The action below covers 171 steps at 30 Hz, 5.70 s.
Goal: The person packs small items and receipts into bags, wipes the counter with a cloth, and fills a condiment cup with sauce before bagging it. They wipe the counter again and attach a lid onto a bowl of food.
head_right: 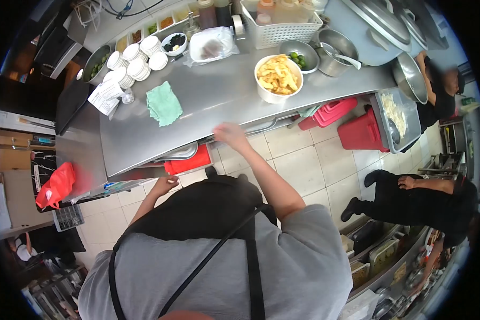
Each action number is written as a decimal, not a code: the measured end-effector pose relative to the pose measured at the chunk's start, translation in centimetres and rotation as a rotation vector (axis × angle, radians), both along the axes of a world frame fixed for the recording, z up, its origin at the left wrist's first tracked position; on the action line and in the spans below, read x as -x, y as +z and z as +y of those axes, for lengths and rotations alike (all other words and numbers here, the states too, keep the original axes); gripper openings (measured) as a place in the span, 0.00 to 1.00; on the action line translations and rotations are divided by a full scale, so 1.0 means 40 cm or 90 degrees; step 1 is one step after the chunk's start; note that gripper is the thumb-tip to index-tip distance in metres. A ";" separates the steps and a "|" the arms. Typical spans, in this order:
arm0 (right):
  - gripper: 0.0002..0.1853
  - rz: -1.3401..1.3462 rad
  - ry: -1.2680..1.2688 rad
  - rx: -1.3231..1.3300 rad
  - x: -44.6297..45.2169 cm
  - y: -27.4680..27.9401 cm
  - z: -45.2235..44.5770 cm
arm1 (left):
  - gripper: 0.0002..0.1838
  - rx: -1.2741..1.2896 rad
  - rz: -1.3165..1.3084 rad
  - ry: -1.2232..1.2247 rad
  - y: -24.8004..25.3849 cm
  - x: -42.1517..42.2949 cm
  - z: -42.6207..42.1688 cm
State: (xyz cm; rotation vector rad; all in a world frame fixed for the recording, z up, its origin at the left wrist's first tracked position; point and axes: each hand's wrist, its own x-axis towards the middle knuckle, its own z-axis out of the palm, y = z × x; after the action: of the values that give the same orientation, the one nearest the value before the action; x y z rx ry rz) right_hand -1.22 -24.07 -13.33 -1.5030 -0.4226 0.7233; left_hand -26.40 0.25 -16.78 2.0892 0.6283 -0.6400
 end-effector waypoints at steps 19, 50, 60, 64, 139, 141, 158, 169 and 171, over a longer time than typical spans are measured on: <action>0.25 -0.745 -0.122 0.484 -0.213 0.014 0.254 | 0.16 0.291 -0.199 -0.166 0.410 -0.393 0.064; 0.24 -0.467 -0.264 0.315 -0.438 0.185 -0.504 | 0.05 0.259 -0.213 0.072 0.365 -0.941 -0.236; 0.17 -0.719 -0.009 0.246 -0.276 0.025 -0.159 | 0.07 0.375 -0.323 0.306 0.469 -0.697 0.005; 0.17 -0.219 -0.132 -0.065 -0.361 0.239 -0.015 | 0.07 0.463 -0.299 0.276 0.490 -0.652 0.048; 0.10 -1.253 -0.512 0.283 -0.905 1.485 0.159 | 0.23 0.319 -0.435 0.481 0.320 -0.456 0.133; 0.09 -1.226 -0.515 0.371 -0.921 1.510 0.179 | 0.23 0.304 -0.423 0.477 0.318 -0.455 0.136; 0.14 -1.096 -0.125 0.337 -0.901 1.597 0.124 | 0.19 0.135 -0.500 0.428 0.567 -0.489 0.183; 0.12 -1.025 0.009 0.148 -0.928 1.573 0.195 | 0.14 -0.393 -0.974 -0.017 1.097 -0.748 0.052; 0.12 -1.050 -0.028 0.176 -0.914 1.573 0.212 | 0.16 -0.530 -1.104 -0.116 1.173 -0.846 0.018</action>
State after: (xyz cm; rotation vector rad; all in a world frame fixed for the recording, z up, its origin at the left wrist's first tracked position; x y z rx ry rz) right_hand 35.33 -15.60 49.57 -2.0970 -1.5169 -0.7186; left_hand 7.42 0.96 30.15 2.4440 -0.4184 1.5480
